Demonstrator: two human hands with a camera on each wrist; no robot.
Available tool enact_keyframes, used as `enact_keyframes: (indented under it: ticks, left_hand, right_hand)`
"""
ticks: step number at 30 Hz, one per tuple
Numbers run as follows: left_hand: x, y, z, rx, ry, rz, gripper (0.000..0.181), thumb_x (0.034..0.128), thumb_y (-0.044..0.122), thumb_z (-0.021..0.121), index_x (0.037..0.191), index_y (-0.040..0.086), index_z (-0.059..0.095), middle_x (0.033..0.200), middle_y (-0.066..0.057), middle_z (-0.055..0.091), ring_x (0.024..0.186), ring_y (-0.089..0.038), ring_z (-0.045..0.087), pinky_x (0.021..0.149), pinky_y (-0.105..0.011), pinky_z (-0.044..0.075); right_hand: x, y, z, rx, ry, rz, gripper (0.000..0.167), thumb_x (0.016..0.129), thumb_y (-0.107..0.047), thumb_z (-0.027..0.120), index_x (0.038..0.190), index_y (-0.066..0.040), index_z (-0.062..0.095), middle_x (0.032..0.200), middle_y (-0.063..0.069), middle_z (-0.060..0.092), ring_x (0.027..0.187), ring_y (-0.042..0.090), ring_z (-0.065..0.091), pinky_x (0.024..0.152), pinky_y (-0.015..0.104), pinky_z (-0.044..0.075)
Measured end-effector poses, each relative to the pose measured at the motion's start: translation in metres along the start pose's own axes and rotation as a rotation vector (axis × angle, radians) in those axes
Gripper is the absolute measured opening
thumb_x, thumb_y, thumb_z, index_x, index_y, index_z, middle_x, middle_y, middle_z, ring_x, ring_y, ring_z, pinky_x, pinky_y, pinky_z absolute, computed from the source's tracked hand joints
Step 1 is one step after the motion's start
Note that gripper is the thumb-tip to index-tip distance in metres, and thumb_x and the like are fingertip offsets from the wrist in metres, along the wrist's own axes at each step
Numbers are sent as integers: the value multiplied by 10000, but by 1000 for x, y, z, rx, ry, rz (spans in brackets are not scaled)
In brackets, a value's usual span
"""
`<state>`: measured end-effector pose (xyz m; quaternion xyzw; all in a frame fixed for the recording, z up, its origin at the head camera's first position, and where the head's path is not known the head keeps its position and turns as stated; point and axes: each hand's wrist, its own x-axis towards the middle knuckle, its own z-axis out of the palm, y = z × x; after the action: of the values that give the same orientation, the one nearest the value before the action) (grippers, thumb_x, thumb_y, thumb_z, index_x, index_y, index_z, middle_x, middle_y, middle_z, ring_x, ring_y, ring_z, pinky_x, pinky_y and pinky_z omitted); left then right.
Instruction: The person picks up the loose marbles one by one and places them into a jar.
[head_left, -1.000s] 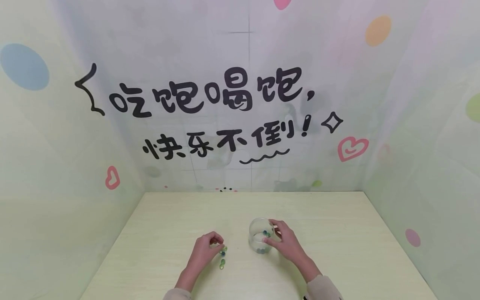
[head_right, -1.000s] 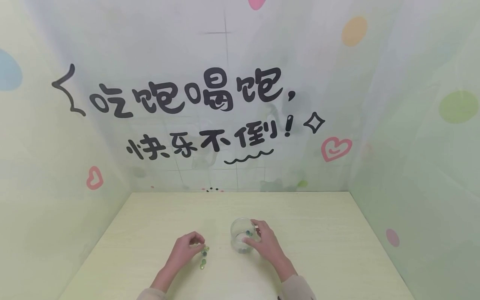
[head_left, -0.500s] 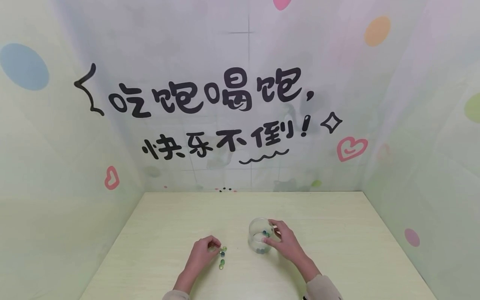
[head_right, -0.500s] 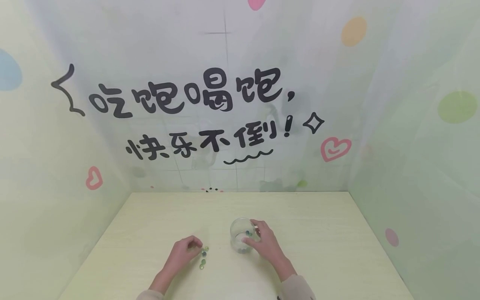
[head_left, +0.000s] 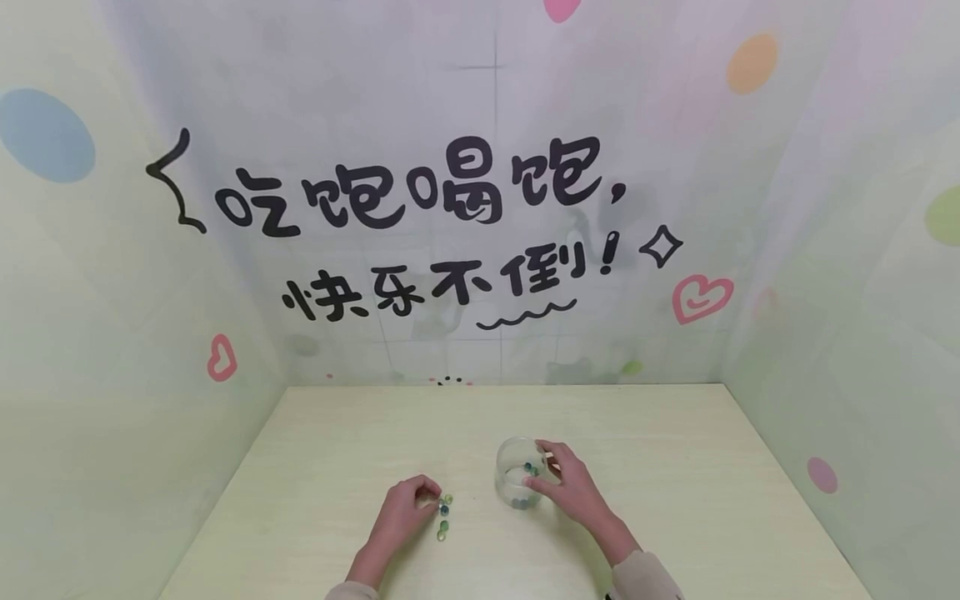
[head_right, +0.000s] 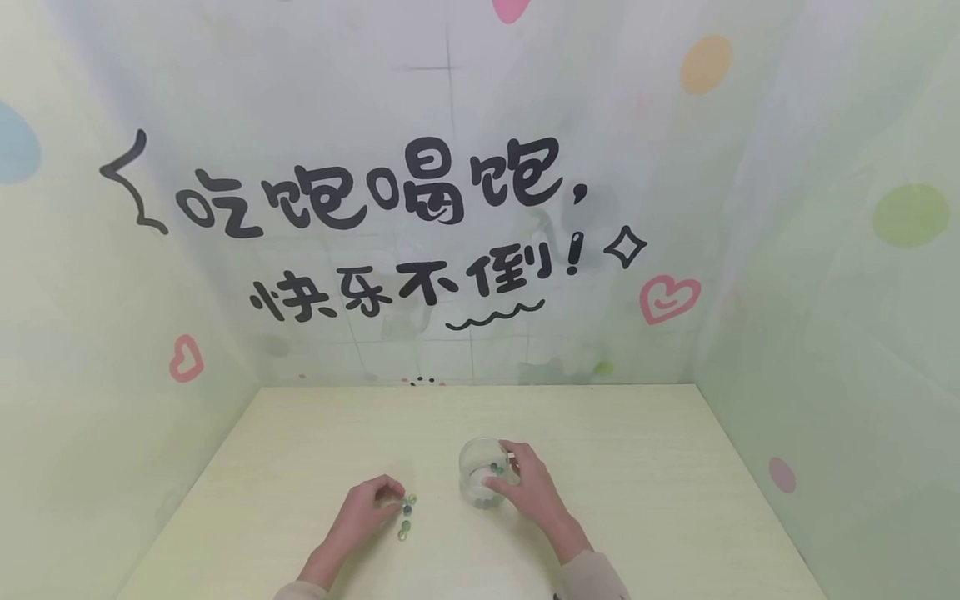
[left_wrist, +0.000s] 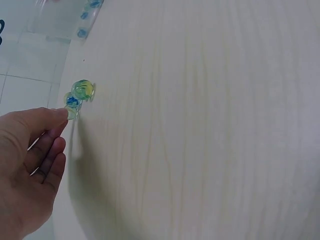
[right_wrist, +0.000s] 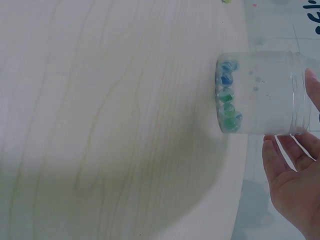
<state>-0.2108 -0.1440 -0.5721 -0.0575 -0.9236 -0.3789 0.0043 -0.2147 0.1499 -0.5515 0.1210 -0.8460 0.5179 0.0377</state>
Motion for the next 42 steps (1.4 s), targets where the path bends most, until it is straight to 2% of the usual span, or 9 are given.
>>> enact_keyframes:
  ticks: [8,16,27,42]
  left_hand:
    - [0,-4,1,10,-12,41,155,813,28,761,934,106,705,929,1,727,880,-147,660,845,-398,568]
    - [0,-7,3,8,-18,40,158,806,25,770,924,104,701,900,19,721,850,-120,649,798,-321,561]
    - [0,-7,3,28,-6,46,154,807,40,775,914,118,697,900,20,717,853,-121,647,812,-349,564]
    - [0,-7,6,43,8,39,130,823,51,765,896,133,694,890,33,704,838,-99,631,794,-313,552]
  right_hand:
    - [0,-2,0,11,6,8,631,855,-200,785,1378,16,505,1301,195,560,1141,362,594,1051,476,489]
    - [0,0,0,6,1,3,628,859,-203,782,1377,18,504,1307,198,556,1146,371,593,1051,472,490]
    - [0,-1,0,9,2,7,633,853,-197,787,1376,20,504,1305,205,557,1142,365,592,1054,467,488]
    - [0,0,1,2,-4,7,634,858,-201,782,1379,24,499,1315,210,551,1150,381,586,1053,477,487]
